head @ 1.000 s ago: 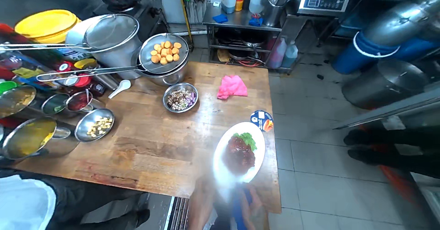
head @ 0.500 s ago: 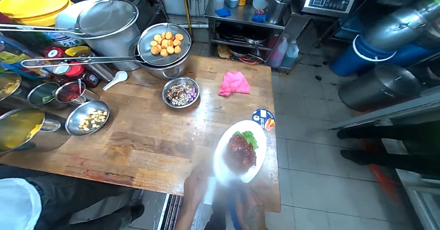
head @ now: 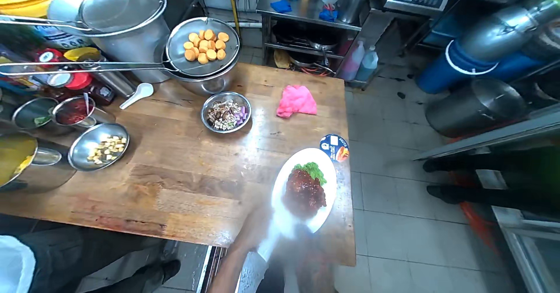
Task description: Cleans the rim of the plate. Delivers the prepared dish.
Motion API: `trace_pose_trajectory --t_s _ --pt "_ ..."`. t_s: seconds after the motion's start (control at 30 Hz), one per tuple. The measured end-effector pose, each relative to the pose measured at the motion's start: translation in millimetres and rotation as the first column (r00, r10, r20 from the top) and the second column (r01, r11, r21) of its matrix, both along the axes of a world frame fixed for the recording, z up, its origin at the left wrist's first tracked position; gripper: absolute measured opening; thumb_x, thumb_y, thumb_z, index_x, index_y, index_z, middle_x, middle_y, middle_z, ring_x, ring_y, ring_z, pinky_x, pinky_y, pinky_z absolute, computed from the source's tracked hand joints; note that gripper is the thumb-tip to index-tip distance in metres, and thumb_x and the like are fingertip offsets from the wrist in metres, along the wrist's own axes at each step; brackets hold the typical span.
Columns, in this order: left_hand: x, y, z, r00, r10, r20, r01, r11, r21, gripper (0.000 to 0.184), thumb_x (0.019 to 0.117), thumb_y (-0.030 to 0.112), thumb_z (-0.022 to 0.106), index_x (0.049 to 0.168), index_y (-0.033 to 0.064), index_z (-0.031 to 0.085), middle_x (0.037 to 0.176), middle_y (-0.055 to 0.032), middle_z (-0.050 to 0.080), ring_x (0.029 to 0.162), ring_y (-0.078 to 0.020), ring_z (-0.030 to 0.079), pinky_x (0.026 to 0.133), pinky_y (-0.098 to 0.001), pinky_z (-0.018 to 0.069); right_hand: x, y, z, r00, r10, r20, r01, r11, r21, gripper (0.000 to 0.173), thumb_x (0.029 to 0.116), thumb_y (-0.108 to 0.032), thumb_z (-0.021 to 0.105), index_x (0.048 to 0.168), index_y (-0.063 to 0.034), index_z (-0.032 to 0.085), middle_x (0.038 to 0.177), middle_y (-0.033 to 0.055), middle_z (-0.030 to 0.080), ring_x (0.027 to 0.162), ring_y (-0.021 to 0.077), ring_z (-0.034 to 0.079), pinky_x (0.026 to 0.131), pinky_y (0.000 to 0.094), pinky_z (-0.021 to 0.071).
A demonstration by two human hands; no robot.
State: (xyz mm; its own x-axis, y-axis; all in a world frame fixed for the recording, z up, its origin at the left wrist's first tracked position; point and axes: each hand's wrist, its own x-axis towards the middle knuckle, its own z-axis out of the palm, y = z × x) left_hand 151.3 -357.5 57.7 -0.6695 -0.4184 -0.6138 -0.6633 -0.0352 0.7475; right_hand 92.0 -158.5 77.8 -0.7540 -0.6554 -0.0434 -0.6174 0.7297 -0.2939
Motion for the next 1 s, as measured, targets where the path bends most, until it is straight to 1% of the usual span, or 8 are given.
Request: trace_pose_trajectory --t_s 0.17,0.3,0.47,0.53,0.63,0.77,0.87,1.0 --pt "2.4 6.6 -3.2 0.998 0.068 -0.012 -0.067 0.996 0.059 0.037 0.1100 0.033 0.045 0.099 0.0046 0.066 0.075 -0.0048 0.057 0.063 -0.0149 0.057 0.064 -0.0344 0.0509 -3.9 7.0 5.2 0.996 -0.025 0.084 0.017 0.996 0.086 0.039 0.0981 -0.022 0.059 0.136 -0.0194 0.069 0.105 0.0186 0.073 0.082 0.0335 0.074 0.067 0.0481 0.0617" --pt "3.2 14.3 -1.1 0.997 0.072 -0.020 -0.070 0.992 0.101 0.038 0.1102 0.034 0.044 0.095 0.0059 0.064 0.072 -0.0034 0.055 0.060 -0.0141 0.054 0.060 -0.0336 0.0489 5.7 5.5 -2.4 0.992 -0.049 0.117 0.038 0.994 0.099 0.046 0.0993 -0.021 0.056 0.144 -0.0116 0.061 0.107 0.0210 0.071 0.078 0.0335 0.074 0.065 0.0480 0.0617" --pt "6.6 7.5 0.5 0.999 0.018 -0.037 -0.012 0.990 0.137 0.039 0.1102 0.035 0.043 0.100 0.0046 0.066 0.077 -0.0049 0.058 0.066 -0.0149 0.057 0.065 -0.0352 0.0507 15.7 0.9 4.5 0.961 0.069 0.268 -0.026 0.987 -0.161 0.032 0.0990 -0.017 0.059 0.127 -0.0099 0.074 0.101 0.0167 0.074 0.084 0.0308 0.074 0.075 0.0459 0.0626" --pt "6.6 0.4 1.8 0.999 -0.032 -0.044 0.039 0.987 0.159 0.038 0.1098 0.034 0.044 0.100 0.0051 0.067 0.076 -0.0029 0.056 0.065 -0.0129 0.054 0.063 -0.0333 0.0485 6.8 16.5 -1.4 0.976 -0.003 0.219 0.052 0.974 -0.218 0.034 0.0982 -0.016 0.058 0.128 -0.0071 0.073 0.102 0.0187 0.075 0.083 0.0320 0.075 0.073 0.0474 0.0629" --pt "5.6 -6.0 2.1 0.996 -0.081 -0.045 0.088 0.978 0.189 0.036 0.1093 0.034 0.046 0.100 0.0050 0.066 0.073 -0.0008 0.053 0.060 -0.0104 0.050 0.060 -0.0302 0.0457 9.4 8.1 -3.7 0.964 -0.069 0.255 0.105 0.986 -0.128 0.041 0.1009 -0.019 0.055 0.139 -0.0053 0.065 0.105 0.0210 0.073 0.085 0.0344 0.074 0.075 0.0498 0.0618" --pt "4.5 -9.9 2.7 0.995 -0.100 -0.031 0.104 0.970 0.218 0.037 0.1091 0.034 0.047 0.101 0.0053 0.068 0.073 -0.0012 0.056 0.060 -0.0100 0.052 0.059 -0.0294 0.0469 17.7 -17.3 8.8 0.903 -0.024 0.429 0.119 0.973 -0.196 0.038 0.1011 -0.019 0.055 0.135 -0.0086 0.068 0.102 0.0158 0.074 0.090 0.0300 0.073 0.083 0.0470 0.0603" --pt "2.9 -10.3 3.2 0.994 -0.104 -0.025 0.107 0.966 0.236 0.036 0.1091 0.035 0.047 0.102 0.0068 0.068 0.072 0.0010 0.052 0.058 -0.0089 0.049 0.057 -0.0275 0.0441 11.6 -18.3 15.5 0.878 -0.147 0.456 0.201 0.977 -0.072 0.042 0.1036 -0.020 0.052 0.141 -0.0062 0.063 0.110 0.0189 0.073 0.097 0.0332 0.073 0.088 0.0498 0.0586" --pt "2.2 -13.4 1.8 0.990 -0.140 -0.015 0.139 0.954 0.266 0.037 0.1092 0.036 0.047 0.104 0.0066 0.069 0.076 -0.0012 0.058 0.063 -0.0106 0.054 0.062 -0.0303 0.0486 11.9 -30.6 18.2 0.843 -0.031 0.537 0.110 0.987 -0.115 0.043 0.1014 -0.017 0.050 0.142 -0.0106 0.063 0.107 0.0169 0.073 0.096 0.0309 0.072 0.089 0.0484 0.0576"
